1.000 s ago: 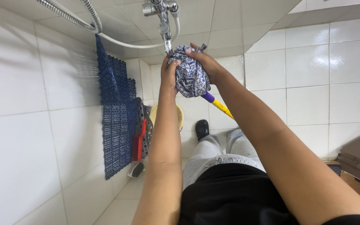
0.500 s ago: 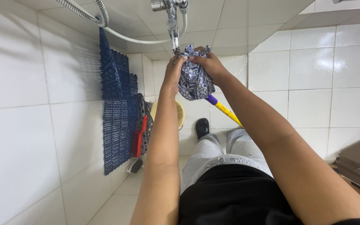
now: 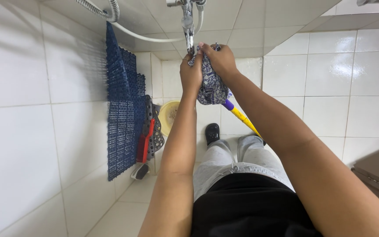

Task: The person rinses a patterned cloth under a tap, then uses a yellow mop to clean the tiled bathroom floor. They wipe a brown door with a peach-colored cloth, rinse the cloth in a pink cup at the sink, and continue mopping the floor before rinsing the mop head under the tap.

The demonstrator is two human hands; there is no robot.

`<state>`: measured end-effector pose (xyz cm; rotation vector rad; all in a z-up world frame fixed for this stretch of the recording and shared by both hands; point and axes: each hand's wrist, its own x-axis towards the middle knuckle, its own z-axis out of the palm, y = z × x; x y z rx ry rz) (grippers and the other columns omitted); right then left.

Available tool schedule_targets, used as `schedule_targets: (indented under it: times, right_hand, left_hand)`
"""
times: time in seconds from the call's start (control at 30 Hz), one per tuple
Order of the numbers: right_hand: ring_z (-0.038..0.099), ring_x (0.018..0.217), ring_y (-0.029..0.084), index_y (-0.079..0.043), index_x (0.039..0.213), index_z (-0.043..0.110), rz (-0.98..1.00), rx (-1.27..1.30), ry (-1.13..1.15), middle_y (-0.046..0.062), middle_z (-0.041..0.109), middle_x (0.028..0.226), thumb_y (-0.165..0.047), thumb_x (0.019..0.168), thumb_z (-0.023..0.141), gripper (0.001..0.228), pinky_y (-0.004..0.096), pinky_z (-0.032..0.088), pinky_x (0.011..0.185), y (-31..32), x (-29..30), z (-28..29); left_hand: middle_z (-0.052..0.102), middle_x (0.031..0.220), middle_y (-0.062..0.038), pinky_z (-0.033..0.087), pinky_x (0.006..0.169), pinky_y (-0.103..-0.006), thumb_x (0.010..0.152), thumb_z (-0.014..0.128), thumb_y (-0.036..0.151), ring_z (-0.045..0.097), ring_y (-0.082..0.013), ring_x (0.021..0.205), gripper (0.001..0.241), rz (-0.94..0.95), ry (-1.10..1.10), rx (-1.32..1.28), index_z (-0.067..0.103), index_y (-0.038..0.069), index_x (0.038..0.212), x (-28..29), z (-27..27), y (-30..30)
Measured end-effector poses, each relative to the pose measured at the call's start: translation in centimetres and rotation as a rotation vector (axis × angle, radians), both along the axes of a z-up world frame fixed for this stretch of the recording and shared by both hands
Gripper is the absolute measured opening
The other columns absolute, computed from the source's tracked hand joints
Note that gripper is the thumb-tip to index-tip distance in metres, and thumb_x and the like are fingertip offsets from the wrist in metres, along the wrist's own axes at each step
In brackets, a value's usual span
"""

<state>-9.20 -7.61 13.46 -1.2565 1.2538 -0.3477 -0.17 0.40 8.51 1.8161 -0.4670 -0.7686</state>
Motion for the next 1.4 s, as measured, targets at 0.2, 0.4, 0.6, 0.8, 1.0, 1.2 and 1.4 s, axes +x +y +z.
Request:
schedule_targets:
  times: [0.2,0.4,0.6,0.8,1.0,1.2,1.4]
  right_hand:
    - [0.075,0.072,0.023,0.001,0.09,0.073,-0.012,-0.138,0.032,0.014,0.075,0.079,-0.038,0.088,0.069,0.039,0.036,0.057,0.071,-0.3,0.6,-2.4]
    - [0.072,0.08,0.034,0.003,0.091,0.072,0.003,-0.263,0.089,0.021,0.073,0.081,-0.034,0.09,0.064,0.038,0.042,0.054,0.08,-0.4,1.1,-4.4]
    - [0.069,0.08,0.038,0.004,0.092,0.072,0.053,-0.275,0.125,0.023,0.072,0.083,-0.033,0.094,0.06,0.039,0.044,0.052,0.081,-0.4,1.1,-2.5]
    - [0.075,0.085,0.021,-0.003,0.108,0.068,0.006,-0.071,-0.111,0.01,0.077,0.091,-0.031,0.093,0.066,0.031,0.032,0.058,0.08,-1.6,0.5,-5.0]
    - [0.068,0.083,0.017,-0.007,0.119,0.056,0.067,0.021,-0.284,0.007,0.068,0.093,-0.029,0.089,0.069,0.039,0.031,0.058,0.07,-2.6,-0.7,-3.7]
    - [0.072,0.083,0.017,0.0,0.113,0.066,0.132,-0.019,-0.114,0.011,0.071,0.096,-0.047,0.092,0.073,0.051,0.029,0.06,0.072,-2.4,-2.5,-2.5]
    - [0.073,0.077,0.017,0.001,0.107,0.067,0.141,0.005,-0.157,0.009,0.073,0.091,-0.052,0.087,0.076,0.058,0.032,0.061,0.07,-1.1,-3.5,-1.1]
  left_hand:
    - [0.076,0.091,-0.019,0.054,0.08,-0.0393,0.094,0.058,0.036,0.073,-0.0282,0.083,0.044,0.038,-0.062,0.025,0.07,0.0,0.114,-0.2,-0.5,0.1]
    - [0.075,0.087,-0.019,0.053,0.077,-0.0391,0.092,0.053,0.035,0.071,-0.0285,0.079,0.045,0.033,-0.049,0.093,0.071,0.0,0.114,0.2,-0.9,0.1]
    - [0.074,0.109,-0.02,0.051,0.092,-0.0379,0.094,0.057,0.034,0.07,-0.0253,0.099,0.048,0.045,0.021,-0.055,0.065,-0.002,0.125,0.8,-5.5,-0.3]
    - [0.067,0.123,-0.012,0.046,0.1,-0.0324,0.095,0.066,0.036,0.063,-0.0188,0.116,0.056,-0.072,0.437,-0.33,0.057,0.0,0.137,1.7,-6.7,-0.1]
    - [0.071,0.105,-0.014,0.057,0.083,-0.0324,0.093,0.069,0.031,0.07,-0.0202,0.093,0.048,-0.073,0.621,-0.262,0.061,-0.005,0.124,1.2,-2.9,-0.1]
    - [0.072,0.101,-0.011,0.054,0.081,-0.0291,0.093,0.069,0.022,0.068,-0.0173,0.091,0.035,0.026,0.512,-0.367,0.065,-0.003,0.117,-0.8,-4.0,-0.4]
    - [0.069,0.091,-0.009,0.05,0.077,-0.0307,0.096,0.063,0.02,0.062,-0.0157,0.084,0.025,0.025,0.238,-0.306,0.07,-0.003,0.101,-1.5,-3.8,-0.8]
